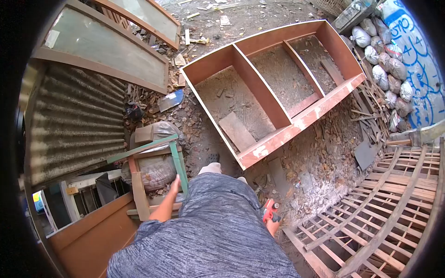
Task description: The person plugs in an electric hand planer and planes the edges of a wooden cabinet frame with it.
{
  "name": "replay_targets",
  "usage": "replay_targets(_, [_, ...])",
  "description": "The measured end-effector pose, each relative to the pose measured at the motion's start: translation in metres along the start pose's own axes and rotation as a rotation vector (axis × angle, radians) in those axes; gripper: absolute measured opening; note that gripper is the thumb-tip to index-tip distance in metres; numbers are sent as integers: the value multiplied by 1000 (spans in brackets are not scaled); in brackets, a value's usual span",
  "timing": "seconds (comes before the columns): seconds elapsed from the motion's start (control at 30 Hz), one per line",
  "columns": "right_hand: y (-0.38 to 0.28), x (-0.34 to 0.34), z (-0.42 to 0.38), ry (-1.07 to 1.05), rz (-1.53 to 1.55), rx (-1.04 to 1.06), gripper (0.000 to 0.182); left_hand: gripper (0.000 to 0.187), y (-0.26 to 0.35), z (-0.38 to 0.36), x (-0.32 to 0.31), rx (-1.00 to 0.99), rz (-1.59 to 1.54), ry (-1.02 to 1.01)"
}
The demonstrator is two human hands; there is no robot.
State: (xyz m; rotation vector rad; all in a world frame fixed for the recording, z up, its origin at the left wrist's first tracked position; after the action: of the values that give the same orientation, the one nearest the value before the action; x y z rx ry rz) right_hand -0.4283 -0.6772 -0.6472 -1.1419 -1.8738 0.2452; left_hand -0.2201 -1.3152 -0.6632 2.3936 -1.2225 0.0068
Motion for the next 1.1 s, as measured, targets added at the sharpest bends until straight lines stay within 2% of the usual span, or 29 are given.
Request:
replay_targets(0.07, [-12,-13,-37,0,34,-109,12,91,56,45,25,-69,-101,-40])
replay_targets(0.13, [-38,-28,-76,-4,75,-201,12,83,106,96,35,-325,-172,-113])
replay_targets(0.23, [-64,-44,-111,-2,131,-265,13,77,206,55,-4,-445,63,-241])
replay_targets(0.27, [-70,-49,-121,6,145,-279,13,76,214,58,-26,-449,72,-335])
replay_targets(0.33, [-83,-57,-138,46,190,-309,14,77,206,76,-80,-371,165,-501])
replay_targets(0.4, [-93,-65,-153,69,228,-331,14,75,182,78,-131,-304,414,-626])
replay_targets(0.47, [-103,-68,-166,83,252,-346,15,78,110,106,-198,-298,689,-1219])
replay_targets(0.57, [-99,-70,-181,109,284,-371,15,79,105,98,-217,-233,1193,-1099])
replay_targets(0.67, [-85,-68,-192,146,338,-405,16,83,151,24,-227,-318,1342,-1281])
replay_targets(0.7, [-79,-66,-195,150,352,-417,16,82,114,61,-241,-386,1387,-1188])
replay_targets(0.77, [-61,-65,-197,137,368,-428,17,79,114,46,-249,-304,1250,-1269])
replay_targets(0.87, [-29,-58,-195,79,388,-443,17,76,135,17,-250,-171,956,-1279])
replay_targets(0.93, [-7,-47,-194,52,395,-456,18,75,141,16,-244,-148,863,-1197])
replay_targets(0.97, [2,-42,-191,43,405,-464,18,76,167,-6,-232,-211,885,-1080])
replay_targets(1.0, [9,-38,-190,44,419,-471,18,81,167,1,-216,-243,775,-925])
replay_targets(1.1, [13,-33,-193,55,440,-493,19,85,197,-15,-161,-260,581,-761])
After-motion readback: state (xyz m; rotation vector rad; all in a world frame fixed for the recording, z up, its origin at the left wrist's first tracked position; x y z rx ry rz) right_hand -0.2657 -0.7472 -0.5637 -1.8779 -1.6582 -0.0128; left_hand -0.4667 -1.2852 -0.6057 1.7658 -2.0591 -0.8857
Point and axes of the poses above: each hand's wrist, its own z-axis towards the middle knuckle, its own x-axis out of the back of the hand, y = z × x, the point moved 7 cm from there along z, towards the middle knuckle, and after that the axes turned 4 degrees about -y, right-handed, at the moved point
